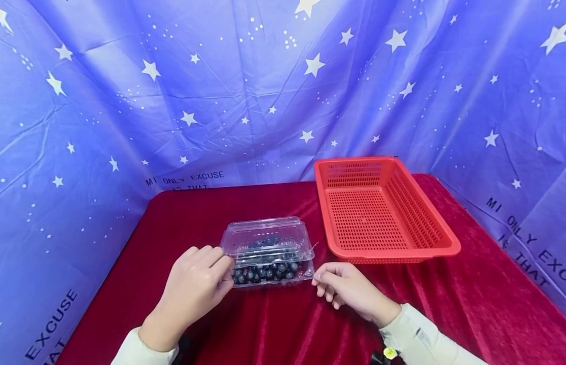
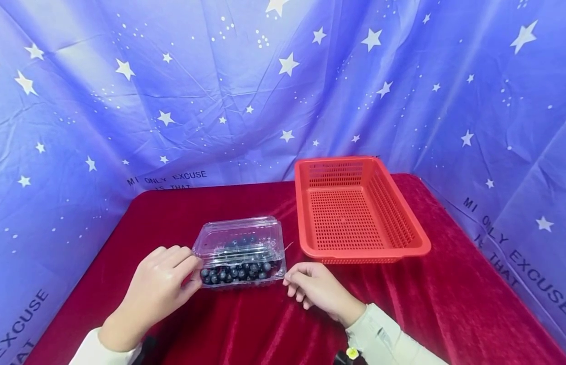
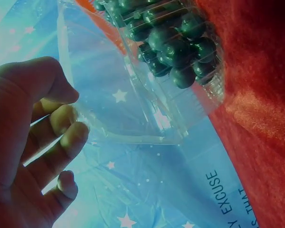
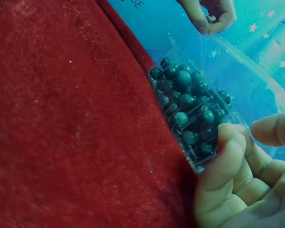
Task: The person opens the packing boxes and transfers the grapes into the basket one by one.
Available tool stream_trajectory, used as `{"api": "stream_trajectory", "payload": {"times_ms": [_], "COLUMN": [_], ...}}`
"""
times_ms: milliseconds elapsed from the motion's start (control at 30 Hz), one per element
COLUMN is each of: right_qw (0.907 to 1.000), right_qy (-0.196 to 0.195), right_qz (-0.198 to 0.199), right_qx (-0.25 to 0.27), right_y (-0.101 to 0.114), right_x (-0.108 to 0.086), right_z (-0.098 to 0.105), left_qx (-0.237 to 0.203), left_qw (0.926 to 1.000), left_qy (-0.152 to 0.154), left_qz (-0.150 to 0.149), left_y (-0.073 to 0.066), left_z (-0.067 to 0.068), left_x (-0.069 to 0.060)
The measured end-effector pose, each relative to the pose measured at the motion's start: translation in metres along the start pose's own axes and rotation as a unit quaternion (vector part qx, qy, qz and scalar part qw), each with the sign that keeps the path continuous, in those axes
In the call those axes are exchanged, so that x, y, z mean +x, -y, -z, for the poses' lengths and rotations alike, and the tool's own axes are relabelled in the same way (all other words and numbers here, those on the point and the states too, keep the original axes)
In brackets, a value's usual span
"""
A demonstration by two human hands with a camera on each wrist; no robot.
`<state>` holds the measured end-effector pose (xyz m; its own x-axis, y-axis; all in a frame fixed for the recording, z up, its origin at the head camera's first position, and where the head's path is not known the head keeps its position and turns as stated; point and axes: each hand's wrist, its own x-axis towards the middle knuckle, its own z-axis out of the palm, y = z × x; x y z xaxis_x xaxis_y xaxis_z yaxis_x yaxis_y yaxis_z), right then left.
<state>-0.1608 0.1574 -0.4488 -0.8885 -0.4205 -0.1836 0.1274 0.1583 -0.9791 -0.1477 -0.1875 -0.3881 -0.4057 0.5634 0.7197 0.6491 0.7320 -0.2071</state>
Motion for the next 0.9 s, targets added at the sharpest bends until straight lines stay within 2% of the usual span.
{"api": "stream_trajectory", "payload": {"times_ms": [133, 300, 467, 667, 900], "right_qw": [0.9994, 0.9942, 0.9844, 0.9729, 0.9563], "right_qy": [0.006, 0.008, -0.002, -0.003, 0.004], "right_qz": [0.01, 0.033, 0.042, 0.056, 0.108], "right_qx": [-0.032, -0.102, -0.171, -0.224, -0.272], "right_y": [0.003, 0.008, 0.014, 0.022, 0.033], "right_x": [-0.002, -0.006, -0.01, -0.013, -0.013], "right_z": [-0.001, -0.005, -0.009, -0.012, -0.014], "left_qx": [0.005, 0.002, -0.008, -0.01, -0.009], "left_qw": [0.9999, 0.999, 0.9977, 0.9974, 0.9974], "left_qy": [0.0, -0.037, -0.056, -0.056, -0.054], "left_qz": [0.014, 0.023, 0.039, 0.043, 0.048], "left_y": [0.002, 0.005, 0.009, 0.013, 0.02], "left_z": [0.002, 0.002, 0.002, 0.003, 0.005], "left_x": [0.002, 0.007, 0.012, 0.022, 0.033]}}
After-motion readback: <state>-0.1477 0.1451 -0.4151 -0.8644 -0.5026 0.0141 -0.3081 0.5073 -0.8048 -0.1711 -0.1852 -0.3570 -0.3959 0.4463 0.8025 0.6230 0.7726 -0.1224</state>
